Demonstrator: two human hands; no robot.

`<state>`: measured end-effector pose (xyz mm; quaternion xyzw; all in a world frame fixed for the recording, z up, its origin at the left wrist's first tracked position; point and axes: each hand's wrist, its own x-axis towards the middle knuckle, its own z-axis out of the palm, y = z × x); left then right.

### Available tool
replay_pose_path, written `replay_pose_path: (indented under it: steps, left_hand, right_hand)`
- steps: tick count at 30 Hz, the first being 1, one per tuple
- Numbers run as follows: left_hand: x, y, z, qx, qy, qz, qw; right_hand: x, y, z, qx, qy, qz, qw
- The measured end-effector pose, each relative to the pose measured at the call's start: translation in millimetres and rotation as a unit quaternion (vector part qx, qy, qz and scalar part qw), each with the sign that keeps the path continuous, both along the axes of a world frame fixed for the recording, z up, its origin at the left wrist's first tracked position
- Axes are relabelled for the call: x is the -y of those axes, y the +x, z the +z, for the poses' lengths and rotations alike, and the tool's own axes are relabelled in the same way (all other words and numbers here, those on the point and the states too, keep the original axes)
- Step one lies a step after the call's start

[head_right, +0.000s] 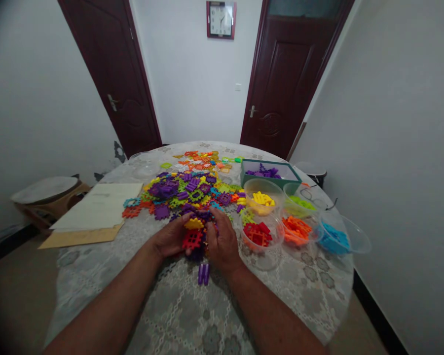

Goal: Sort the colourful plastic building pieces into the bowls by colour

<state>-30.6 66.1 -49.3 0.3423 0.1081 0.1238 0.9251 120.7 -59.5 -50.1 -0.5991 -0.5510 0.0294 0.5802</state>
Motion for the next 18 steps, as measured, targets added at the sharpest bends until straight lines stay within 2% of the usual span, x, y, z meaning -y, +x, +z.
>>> replay_pose_path:
  steps: [6,13,18]
  left_hand:
    - [2.4,2.7,1.4,0.008,0.020,-0.026,0.999]
    - [6.3,3.2,8.7,0.022,0.025,-0.007,0.999]
    - [6.0,3.0,7.6,0.027,0.024,0.000,0.999]
  right_hand:
    - [-0.8,2.0,5.6,-0.024,-0.010,-0.010,1.000]
    - [1.8,-1.2,7.2,-0.041,0.003,-0.051,0.998]
    - [4.0,-2.3,9.6,-0.002,0.019,-0.065,0.998]
